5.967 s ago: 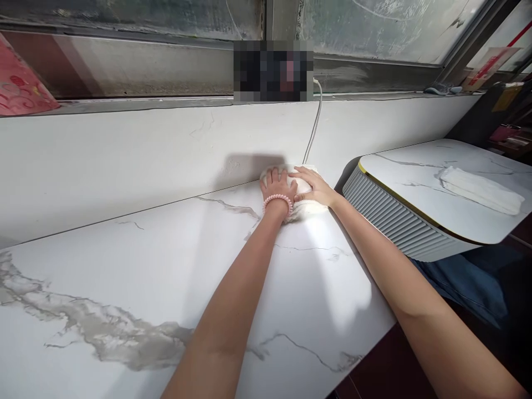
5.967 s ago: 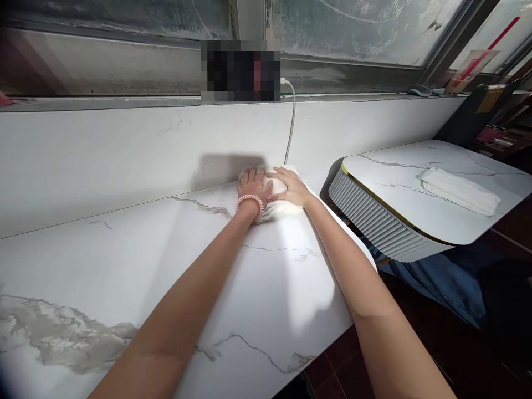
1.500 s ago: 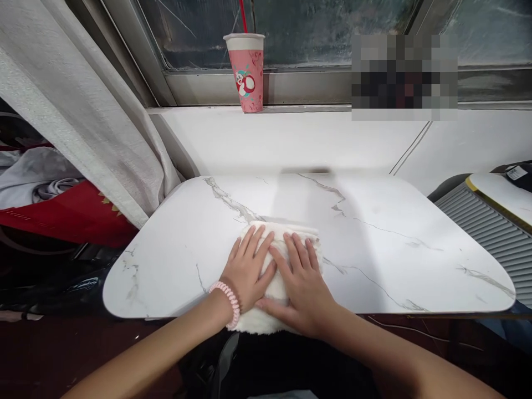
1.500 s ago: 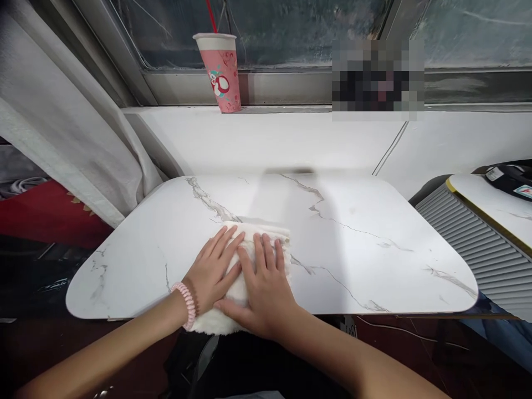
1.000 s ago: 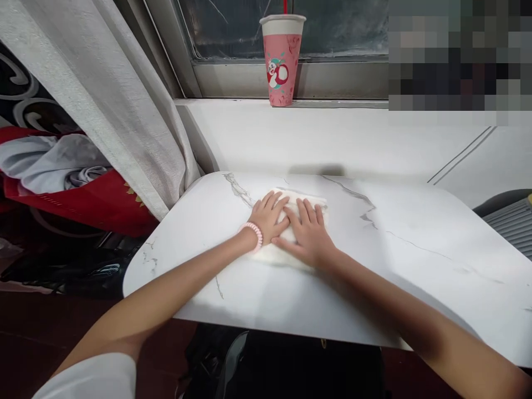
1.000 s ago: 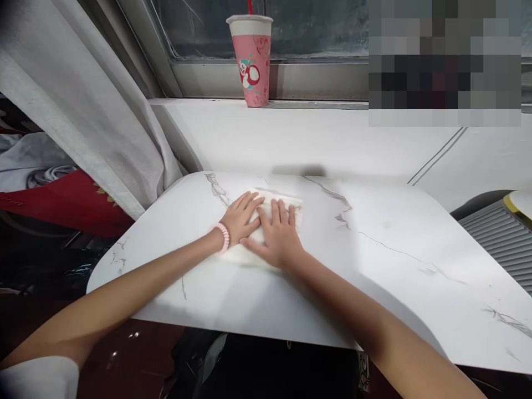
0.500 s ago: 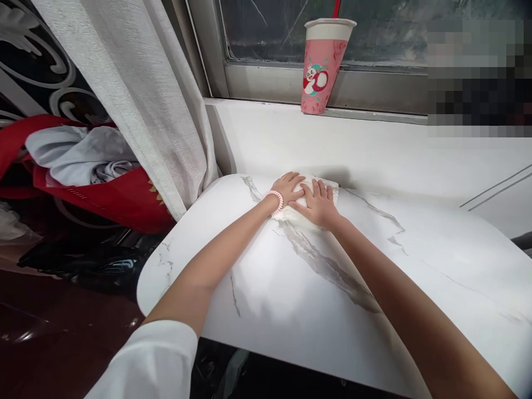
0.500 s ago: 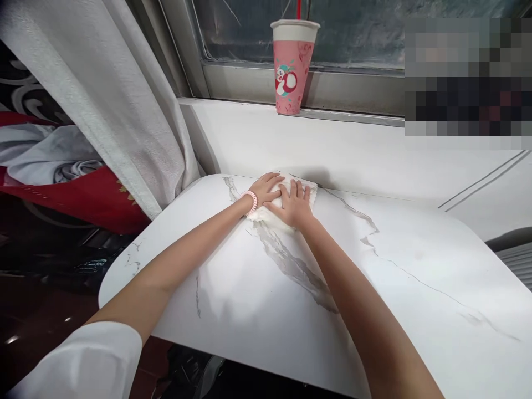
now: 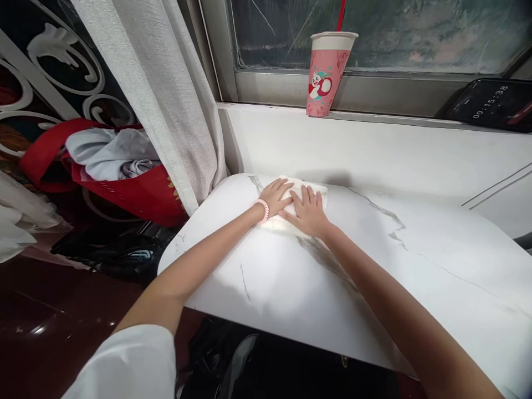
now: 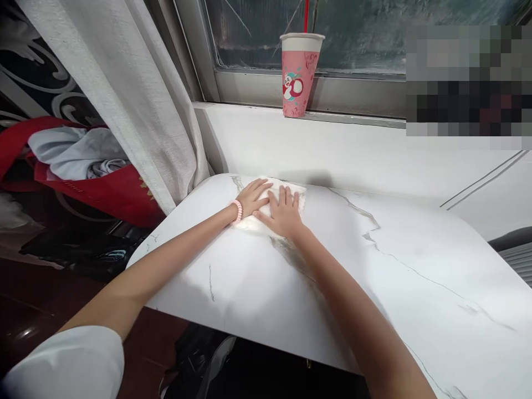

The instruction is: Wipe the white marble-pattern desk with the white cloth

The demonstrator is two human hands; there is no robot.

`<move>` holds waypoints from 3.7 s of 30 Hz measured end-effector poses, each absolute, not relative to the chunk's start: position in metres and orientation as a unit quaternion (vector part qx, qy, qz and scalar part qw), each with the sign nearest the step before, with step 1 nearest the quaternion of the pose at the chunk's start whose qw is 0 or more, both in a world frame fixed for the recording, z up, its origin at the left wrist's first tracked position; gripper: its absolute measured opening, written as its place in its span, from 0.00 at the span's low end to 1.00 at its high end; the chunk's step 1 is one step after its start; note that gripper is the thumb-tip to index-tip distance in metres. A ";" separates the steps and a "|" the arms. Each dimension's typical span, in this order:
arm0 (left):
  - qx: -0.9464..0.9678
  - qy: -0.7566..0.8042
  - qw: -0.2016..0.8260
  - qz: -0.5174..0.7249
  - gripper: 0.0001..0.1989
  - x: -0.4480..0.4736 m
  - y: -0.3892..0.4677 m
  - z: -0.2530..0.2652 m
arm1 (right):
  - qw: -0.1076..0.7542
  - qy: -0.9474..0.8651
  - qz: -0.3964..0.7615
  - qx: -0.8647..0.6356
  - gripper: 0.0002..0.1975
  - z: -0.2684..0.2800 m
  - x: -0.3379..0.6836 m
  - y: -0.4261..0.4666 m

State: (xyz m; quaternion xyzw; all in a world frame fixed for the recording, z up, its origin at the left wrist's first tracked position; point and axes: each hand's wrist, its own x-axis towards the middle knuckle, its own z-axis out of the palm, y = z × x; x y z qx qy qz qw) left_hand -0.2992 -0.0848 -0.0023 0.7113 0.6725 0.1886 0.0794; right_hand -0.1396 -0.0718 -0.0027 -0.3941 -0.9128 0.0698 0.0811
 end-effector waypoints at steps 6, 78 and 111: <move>0.708 0.678 0.061 0.189 0.27 -0.295 -0.186 -0.006 | 0.116 -0.936 0.028 -0.332 0.45 -0.003 -0.131 -0.164; 0.690 0.709 0.009 0.147 0.27 -0.428 -0.208 -0.012 | 0.189 -0.949 0.118 -0.224 0.46 -0.009 -0.252 -0.158; 0.700 0.700 0.026 0.138 0.26 -0.387 -0.090 -0.013 | 0.154 -0.942 0.151 -0.256 0.39 -0.008 -0.210 -0.054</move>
